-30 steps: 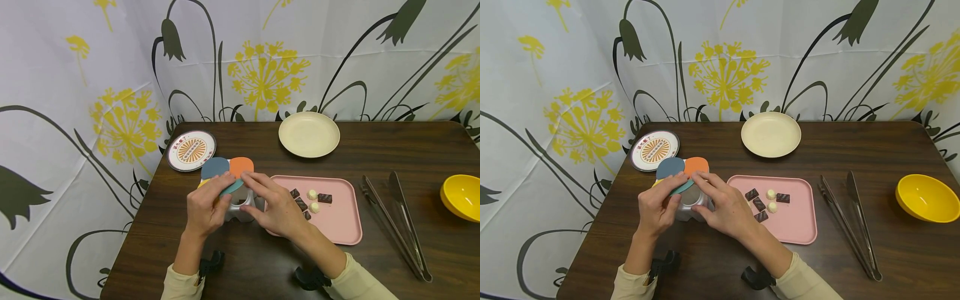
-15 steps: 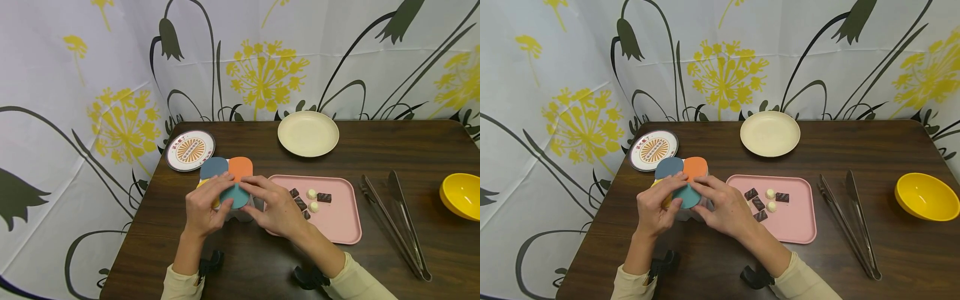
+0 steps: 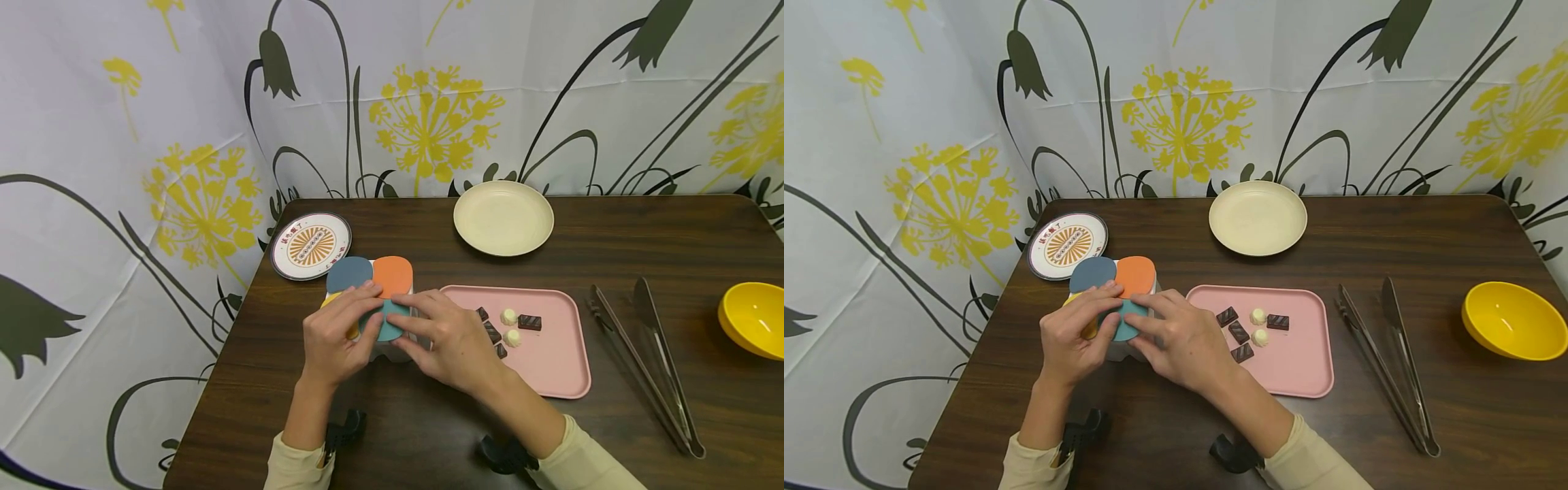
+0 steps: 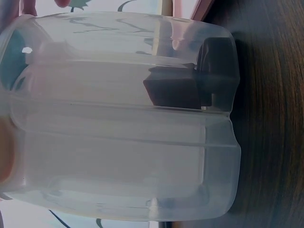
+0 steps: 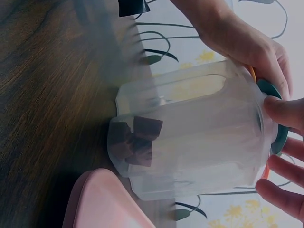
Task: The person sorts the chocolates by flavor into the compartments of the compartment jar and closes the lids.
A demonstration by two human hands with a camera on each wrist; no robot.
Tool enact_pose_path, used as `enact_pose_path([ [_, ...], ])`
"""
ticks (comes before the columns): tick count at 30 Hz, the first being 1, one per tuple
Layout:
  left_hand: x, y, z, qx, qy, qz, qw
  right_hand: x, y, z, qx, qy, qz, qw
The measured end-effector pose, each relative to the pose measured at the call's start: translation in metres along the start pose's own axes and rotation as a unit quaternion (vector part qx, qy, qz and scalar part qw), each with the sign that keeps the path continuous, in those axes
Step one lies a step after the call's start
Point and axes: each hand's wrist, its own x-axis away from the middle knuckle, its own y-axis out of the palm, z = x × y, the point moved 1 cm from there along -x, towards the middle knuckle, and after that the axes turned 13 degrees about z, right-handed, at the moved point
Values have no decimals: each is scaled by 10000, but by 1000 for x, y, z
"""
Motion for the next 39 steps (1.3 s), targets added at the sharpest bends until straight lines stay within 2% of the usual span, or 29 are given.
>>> enact_pose_path([
  [13,0,0,1,-5,32,109,9999,-4,1,1,-337,-627,177,9973],
  [28,-1,0,2,84,-19,176,9998,-10,-1,0,325,-1206,11,9922],
  [39,-2,0,1,212,-27,148,9997,-11,-1,-1,411,-1224,-65,9916],
])
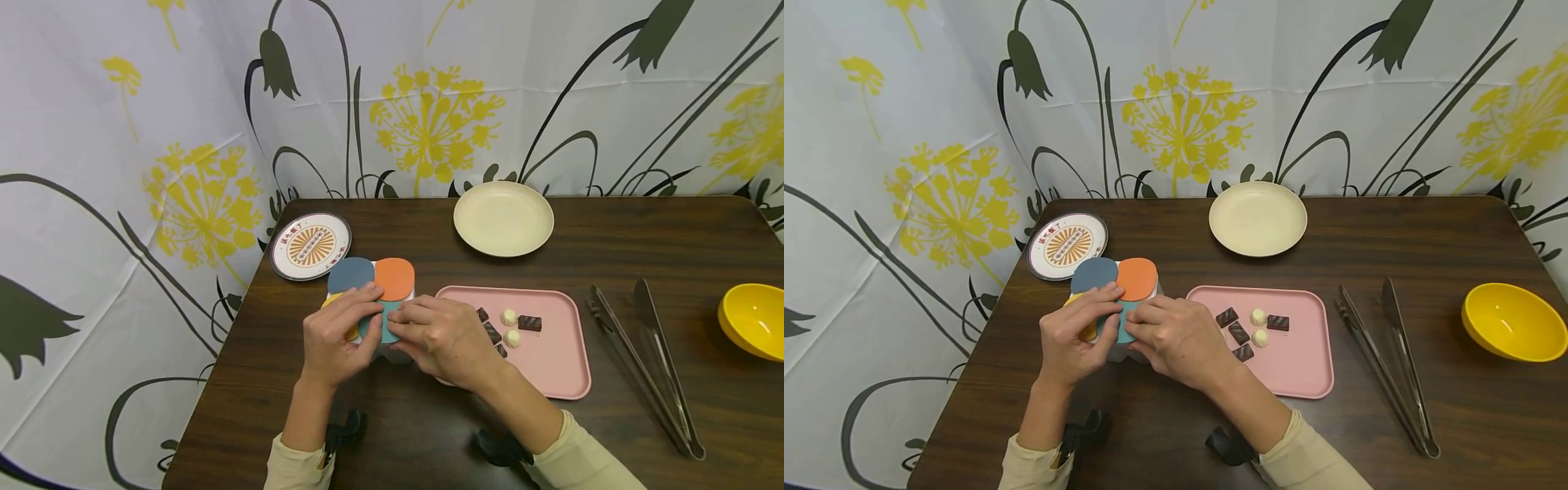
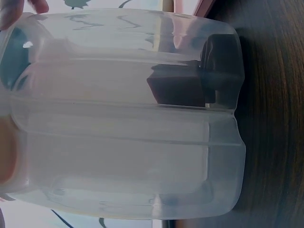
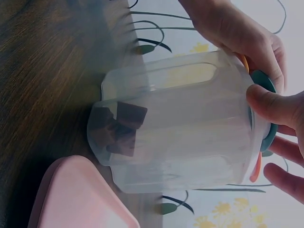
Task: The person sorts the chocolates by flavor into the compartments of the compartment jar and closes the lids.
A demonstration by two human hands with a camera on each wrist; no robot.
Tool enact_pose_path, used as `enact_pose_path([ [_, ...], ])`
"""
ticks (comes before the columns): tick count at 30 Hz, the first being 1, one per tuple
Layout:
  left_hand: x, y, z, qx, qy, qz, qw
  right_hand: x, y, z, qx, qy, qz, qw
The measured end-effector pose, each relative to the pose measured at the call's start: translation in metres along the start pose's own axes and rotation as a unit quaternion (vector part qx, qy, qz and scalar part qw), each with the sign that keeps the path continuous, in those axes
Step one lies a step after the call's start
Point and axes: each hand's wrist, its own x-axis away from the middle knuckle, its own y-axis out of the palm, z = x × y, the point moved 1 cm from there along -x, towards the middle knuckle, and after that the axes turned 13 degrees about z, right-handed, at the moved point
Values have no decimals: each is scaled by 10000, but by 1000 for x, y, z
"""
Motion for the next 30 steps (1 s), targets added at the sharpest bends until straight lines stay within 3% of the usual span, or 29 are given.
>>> enact_pose_path([
  [18,-3,-2,2,517,-108,-64,9986,0,-1,0,-53,-14,-23,10000],
  [30,-1,-2,0,380,3,-86,9992,3,0,1,-185,48,126,9997],
])
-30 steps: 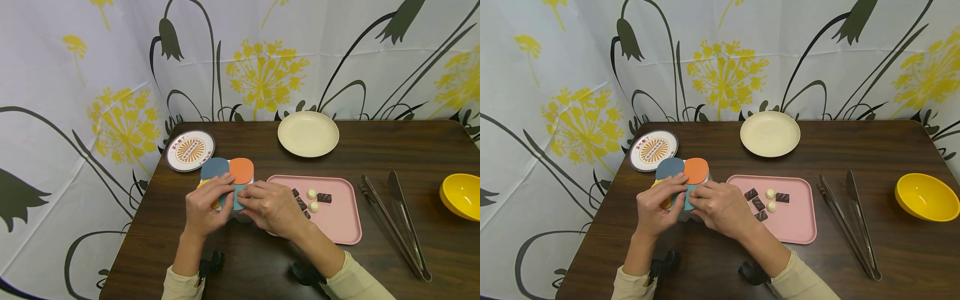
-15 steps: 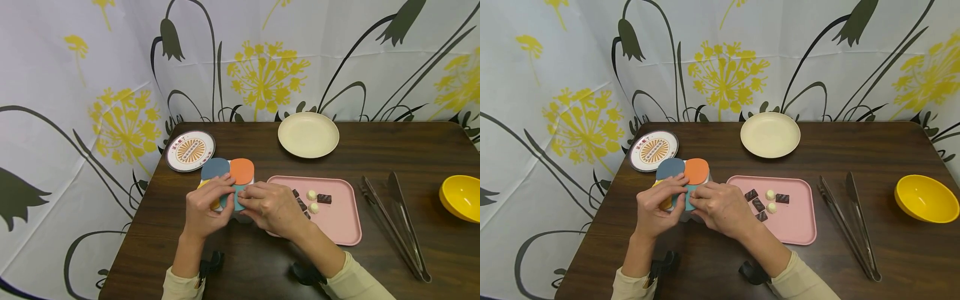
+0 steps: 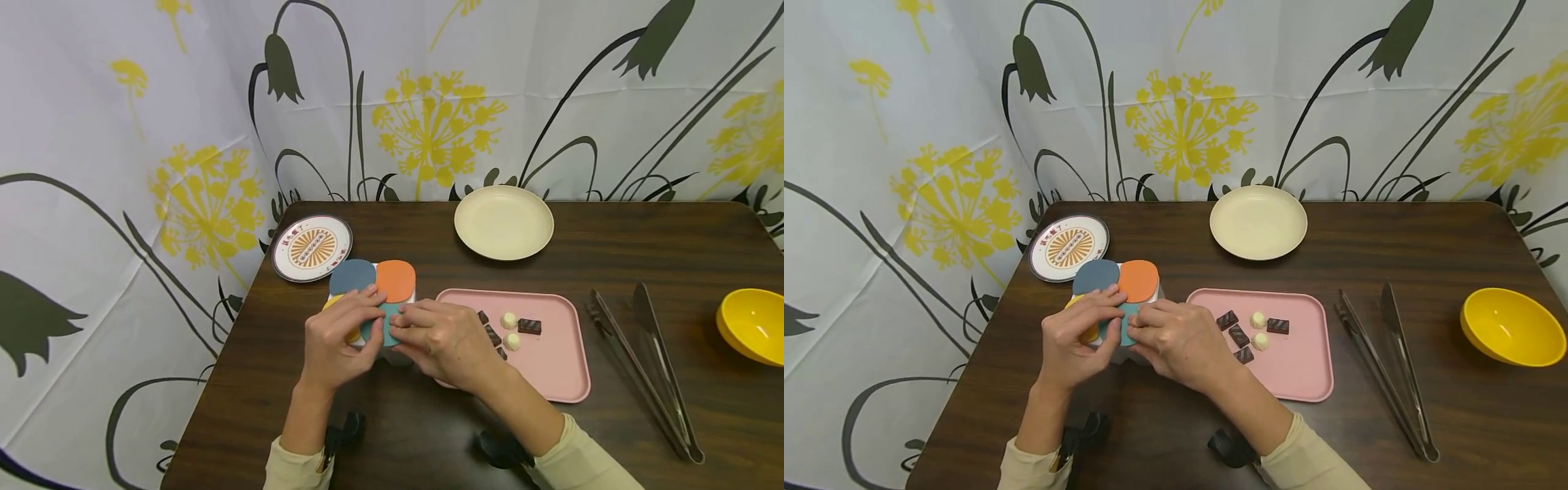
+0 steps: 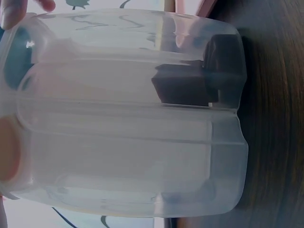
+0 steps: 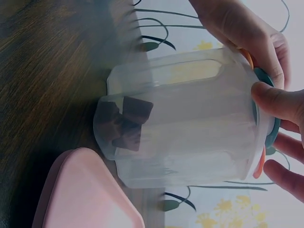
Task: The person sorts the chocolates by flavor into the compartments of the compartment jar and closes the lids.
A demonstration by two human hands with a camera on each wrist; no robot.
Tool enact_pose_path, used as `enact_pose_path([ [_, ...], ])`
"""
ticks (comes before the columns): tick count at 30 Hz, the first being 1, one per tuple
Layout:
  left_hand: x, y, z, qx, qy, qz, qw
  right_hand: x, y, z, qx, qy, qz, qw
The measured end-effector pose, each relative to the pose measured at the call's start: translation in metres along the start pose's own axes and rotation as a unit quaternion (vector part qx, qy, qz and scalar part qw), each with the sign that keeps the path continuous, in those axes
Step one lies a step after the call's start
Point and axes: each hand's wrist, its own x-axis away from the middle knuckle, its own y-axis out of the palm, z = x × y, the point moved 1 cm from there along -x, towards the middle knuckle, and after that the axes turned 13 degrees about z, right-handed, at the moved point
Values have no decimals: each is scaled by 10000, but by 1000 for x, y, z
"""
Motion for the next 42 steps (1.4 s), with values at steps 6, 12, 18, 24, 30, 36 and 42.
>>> enact_pose_path([
  [6,2,-1,-1,-52,-5,33,10000,1,1,0,-74,73,3,9999],
  [12,3,0,-1,-86,35,58,9999,1,0,0,-91,69,5,9999],
  [18,4,3,0,-276,62,101,9995,1,-2,2,9,76,-47,10000],
  [24,4,5,7,-811,170,100,9965,3,-4,7,-97,205,-69,9997],
  [30,5,1,12,-1183,281,13,9926,4,-6,10,-121,229,-236,9994],
  [36,7,-3,15,-1165,214,-289,9925,5,-10,18,-36,311,-422,9986],
  [42,8,-11,19,-929,241,-767,9924,9,-14,29,-104,497,-381,9980],
])
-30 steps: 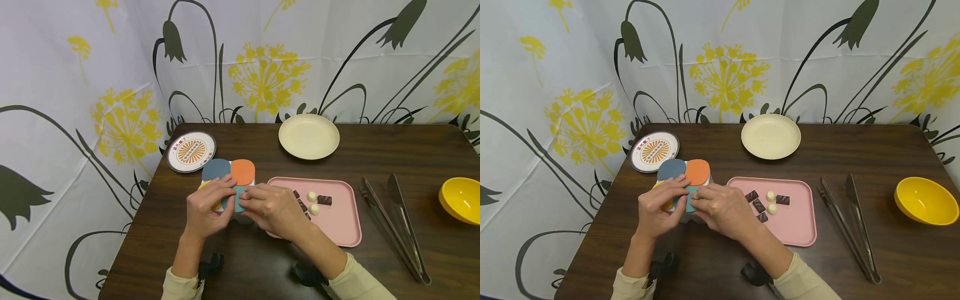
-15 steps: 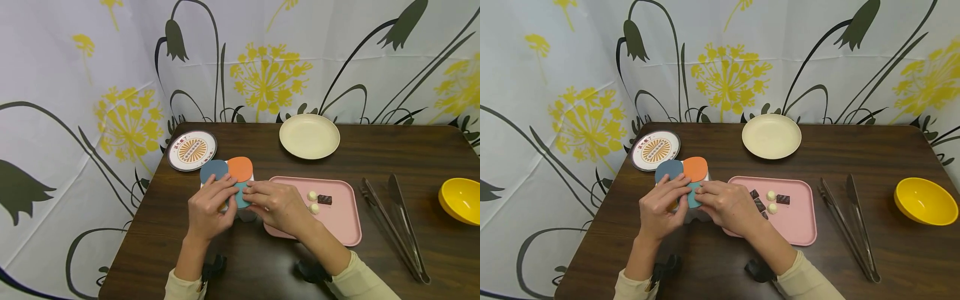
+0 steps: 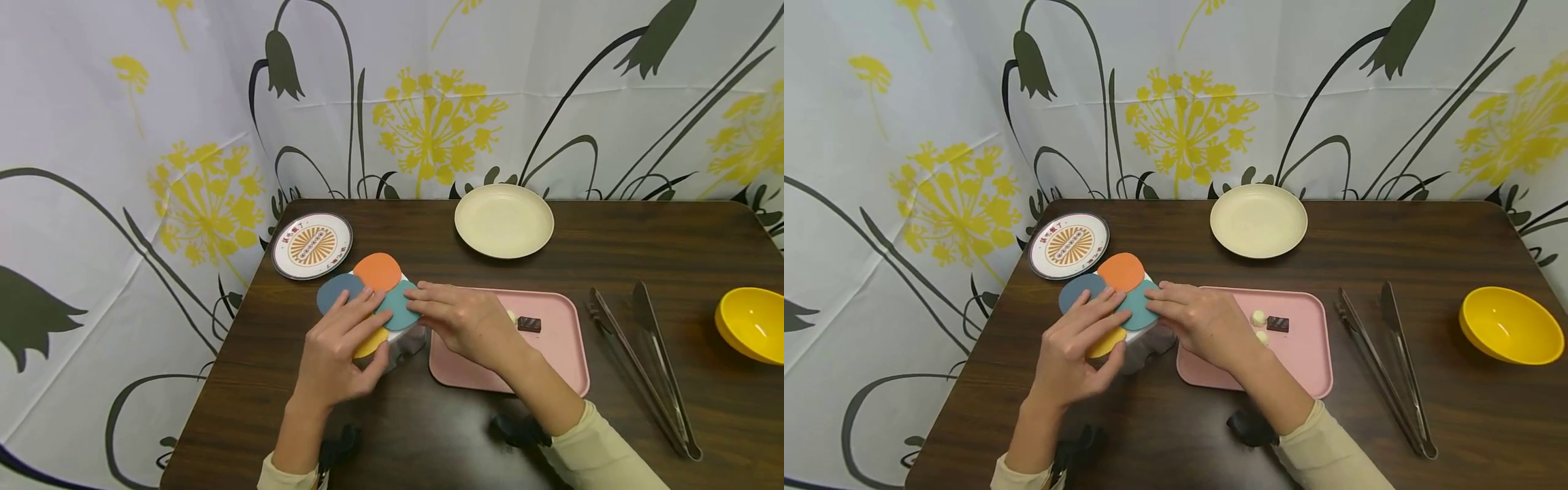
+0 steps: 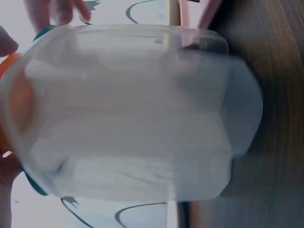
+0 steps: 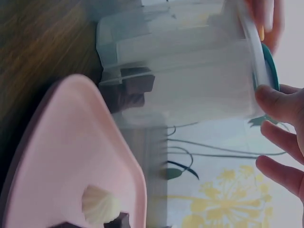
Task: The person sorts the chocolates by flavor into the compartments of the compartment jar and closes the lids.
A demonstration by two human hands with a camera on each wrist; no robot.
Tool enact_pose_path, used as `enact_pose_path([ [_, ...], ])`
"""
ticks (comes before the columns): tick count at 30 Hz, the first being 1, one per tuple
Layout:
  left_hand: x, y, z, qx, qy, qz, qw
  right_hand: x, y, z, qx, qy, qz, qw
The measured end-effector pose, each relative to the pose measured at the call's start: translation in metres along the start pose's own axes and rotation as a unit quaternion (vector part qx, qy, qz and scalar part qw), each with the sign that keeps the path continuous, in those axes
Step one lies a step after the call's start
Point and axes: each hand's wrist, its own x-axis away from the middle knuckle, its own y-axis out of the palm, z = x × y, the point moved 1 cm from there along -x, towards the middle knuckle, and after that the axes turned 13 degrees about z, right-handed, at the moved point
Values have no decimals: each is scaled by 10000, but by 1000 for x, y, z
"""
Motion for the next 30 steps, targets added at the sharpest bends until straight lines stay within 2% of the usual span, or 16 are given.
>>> enact_pose_path([
  [7,-1,-11,5,262,-22,-780,9966,4,-3,11,124,109,-170,9997],
  [13,-2,-15,8,248,-199,-1221,9920,4,-4,14,274,195,-320,9989],
  [17,-3,-15,8,232,-235,-1208,9921,5,-5,11,263,146,-418,9987],
  [30,-4,-8,5,83,-49,-612,9981,4,-6,-6,6,-246,-447,9987],
])
